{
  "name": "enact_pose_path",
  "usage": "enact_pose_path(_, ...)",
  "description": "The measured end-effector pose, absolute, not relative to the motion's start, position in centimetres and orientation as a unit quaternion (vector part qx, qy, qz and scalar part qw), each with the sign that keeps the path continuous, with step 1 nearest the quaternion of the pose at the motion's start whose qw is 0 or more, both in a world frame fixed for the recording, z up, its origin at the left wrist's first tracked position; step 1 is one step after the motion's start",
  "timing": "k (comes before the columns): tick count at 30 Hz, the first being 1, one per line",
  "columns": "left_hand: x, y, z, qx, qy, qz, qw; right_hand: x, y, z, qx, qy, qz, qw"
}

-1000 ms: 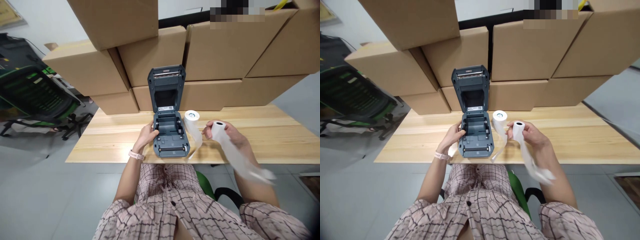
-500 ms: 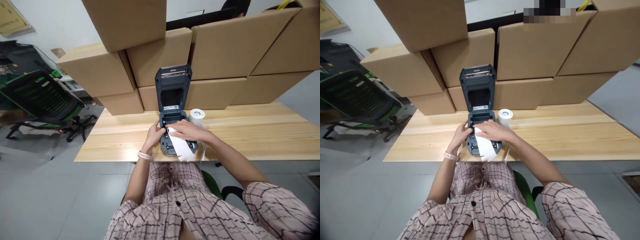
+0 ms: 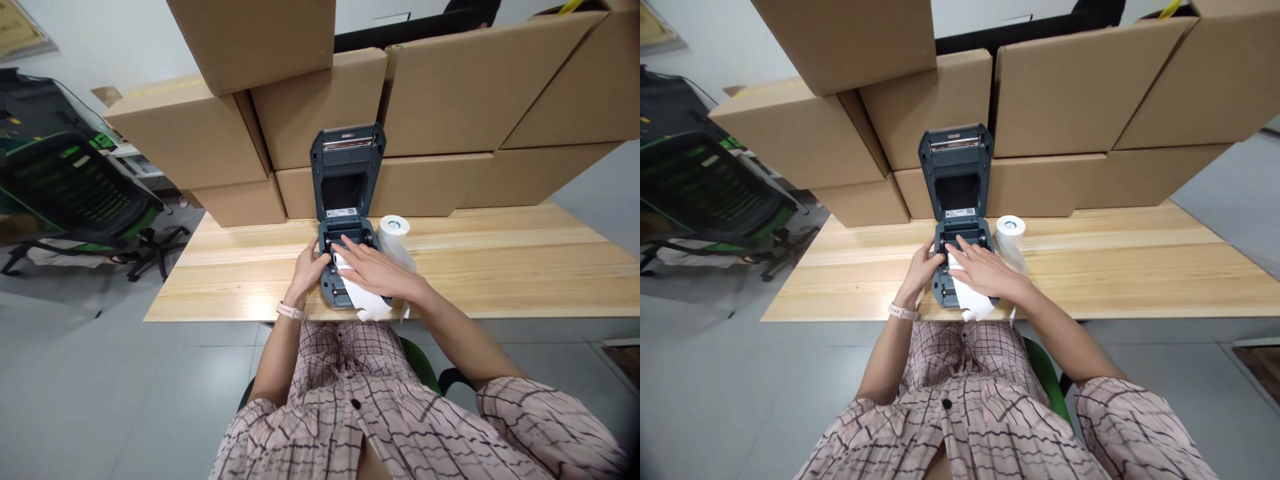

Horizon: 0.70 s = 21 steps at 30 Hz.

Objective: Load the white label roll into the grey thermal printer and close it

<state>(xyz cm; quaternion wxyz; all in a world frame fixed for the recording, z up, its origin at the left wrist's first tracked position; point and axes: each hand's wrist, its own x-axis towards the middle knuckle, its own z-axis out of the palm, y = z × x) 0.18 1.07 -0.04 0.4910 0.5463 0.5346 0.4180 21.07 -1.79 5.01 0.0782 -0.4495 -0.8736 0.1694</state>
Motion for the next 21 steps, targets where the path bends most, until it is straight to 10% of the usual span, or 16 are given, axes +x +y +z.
enact_pose_path(21,0.4,0.7,-0.7,0.540,0.526,0.443,0.485,22.5,-1.7,3.0,-0.398,-0.897,0.079,0.176)
